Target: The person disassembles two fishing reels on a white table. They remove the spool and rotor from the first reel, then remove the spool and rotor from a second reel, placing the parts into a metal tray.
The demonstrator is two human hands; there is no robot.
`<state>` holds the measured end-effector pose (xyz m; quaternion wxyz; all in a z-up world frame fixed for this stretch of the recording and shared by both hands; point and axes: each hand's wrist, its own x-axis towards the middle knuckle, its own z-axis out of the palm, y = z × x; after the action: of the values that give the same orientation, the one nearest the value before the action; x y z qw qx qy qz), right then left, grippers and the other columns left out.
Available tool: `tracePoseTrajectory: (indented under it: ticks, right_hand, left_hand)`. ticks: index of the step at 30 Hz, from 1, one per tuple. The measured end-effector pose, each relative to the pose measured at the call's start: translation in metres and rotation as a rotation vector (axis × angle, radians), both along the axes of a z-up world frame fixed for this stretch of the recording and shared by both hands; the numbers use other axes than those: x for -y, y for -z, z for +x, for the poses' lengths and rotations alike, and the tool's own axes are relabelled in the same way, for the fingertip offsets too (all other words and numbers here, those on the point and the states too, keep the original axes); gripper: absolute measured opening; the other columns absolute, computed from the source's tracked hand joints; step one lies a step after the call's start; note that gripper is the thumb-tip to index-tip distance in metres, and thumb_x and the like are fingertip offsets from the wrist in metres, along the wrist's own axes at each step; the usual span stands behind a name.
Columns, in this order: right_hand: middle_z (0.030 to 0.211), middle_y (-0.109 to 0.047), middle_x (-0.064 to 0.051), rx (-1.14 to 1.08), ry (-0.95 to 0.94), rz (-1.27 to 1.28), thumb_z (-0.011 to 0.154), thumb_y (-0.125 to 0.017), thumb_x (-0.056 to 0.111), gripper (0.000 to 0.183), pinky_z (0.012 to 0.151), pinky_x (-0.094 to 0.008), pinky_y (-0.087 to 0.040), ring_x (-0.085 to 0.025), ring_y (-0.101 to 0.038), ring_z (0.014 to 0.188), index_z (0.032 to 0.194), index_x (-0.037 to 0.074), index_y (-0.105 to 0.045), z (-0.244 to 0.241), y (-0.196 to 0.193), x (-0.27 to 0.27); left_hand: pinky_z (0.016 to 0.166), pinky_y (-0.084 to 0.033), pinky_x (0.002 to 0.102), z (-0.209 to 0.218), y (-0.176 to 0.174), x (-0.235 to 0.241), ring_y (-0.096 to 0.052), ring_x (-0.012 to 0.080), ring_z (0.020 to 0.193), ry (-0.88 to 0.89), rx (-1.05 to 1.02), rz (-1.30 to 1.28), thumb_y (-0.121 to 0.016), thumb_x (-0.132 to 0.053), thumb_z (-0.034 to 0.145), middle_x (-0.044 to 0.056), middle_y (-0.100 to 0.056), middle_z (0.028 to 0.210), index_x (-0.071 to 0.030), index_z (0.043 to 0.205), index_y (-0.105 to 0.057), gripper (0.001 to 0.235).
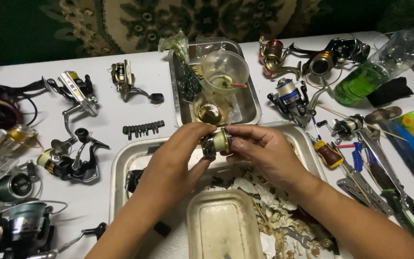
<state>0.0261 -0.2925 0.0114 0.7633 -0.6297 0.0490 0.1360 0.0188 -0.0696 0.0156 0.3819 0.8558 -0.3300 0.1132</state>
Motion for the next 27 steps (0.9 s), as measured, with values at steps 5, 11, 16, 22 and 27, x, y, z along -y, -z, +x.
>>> tracePoseTrajectory:
  ticks: [5,11,16,22,27]
  right_hand:
    - [0.112,-0.08,-0.022,0.045,0.024,-0.093,0.079,-0.074,0.002,0.046,0.081,-0.036,-0.068,-0.027,-0.078,0.086,0.125,-0.001,-0.071,-0.01,-0.01,-0.003]
    - [0.112,-0.079,-0.015,0.475,-0.029,-0.344,0.081,-0.079,0.01,0.036,0.084,-0.028,-0.065,-0.02,-0.076,0.097,0.117,0.003,-0.074,-0.016,-0.007,0.003]
    - [0.111,-0.074,-0.023,1.182,-0.089,-0.611,0.086,-0.078,0.004,0.022,0.089,-0.036,-0.066,-0.031,-0.076,0.099,0.106,-0.002,-0.073,-0.013,-0.009,0.008]
    - [0.115,-0.071,-0.025,1.415,-0.184,-0.752,0.09,-0.077,0.005,0.023,0.089,-0.038,-0.066,-0.033,-0.076,0.098,0.11,-0.003,-0.071,-0.016,-0.018,0.013]
    - [0.108,-0.074,-0.025,1.381,-0.135,-0.713,0.084,-0.081,0.005,0.022,0.086,-0.036,-0.067,-0.032,-0.077,0.094,0.101,-0.005,-0.071,-0.018,-0.018,0.013]
  left_hand:
    - [0.106,-0.049,0.043,0.0,0.0,0.0,-0.061,0.0294,0.126,-0.001,-0.058,-0.047,-0.075,0.001,0.08,0.013,-0.063,0.132,-0.006,0.13,-0.057,0.053]
    - [0.107,-0.049,0.042,-0.005,0.001,-0.003,-0.061,0.0293,0.127,0.001,-0.038,-0.027,-0.071,0.005,0.078,0.013,-0.064,0.133,-0.006,0.131,-0.056,0.056]
    - [0.105,-0.051,0.038,-0.008,-0.007,-0.003,-0.065,0.0254,0.122,-0.005,-0.111,-0.107,-0.071,0.006,0.076,0.009,-0.067,0.127,-0.008,0.126,-0.06,0.053]
    - [0.09,-0.057,0.026,-0.011,-0.012,-0.002,-0.072,0.0161,0.109,-0.057,-0.288,-0.169,-0.073,0.001,0.078,0.003,-0.073,0.123,-0.012,0.121,-0.064,0.045]
    - [0.091,-0.057,0.027,-0.013,-0.016,0.001,-0.072,0.0164,0.109,-0.046,-0.354,-0.168,-0.071,0.002,0.078,0.003,-0.073,0.124,-0.012,0.124,-0.064,0.049]
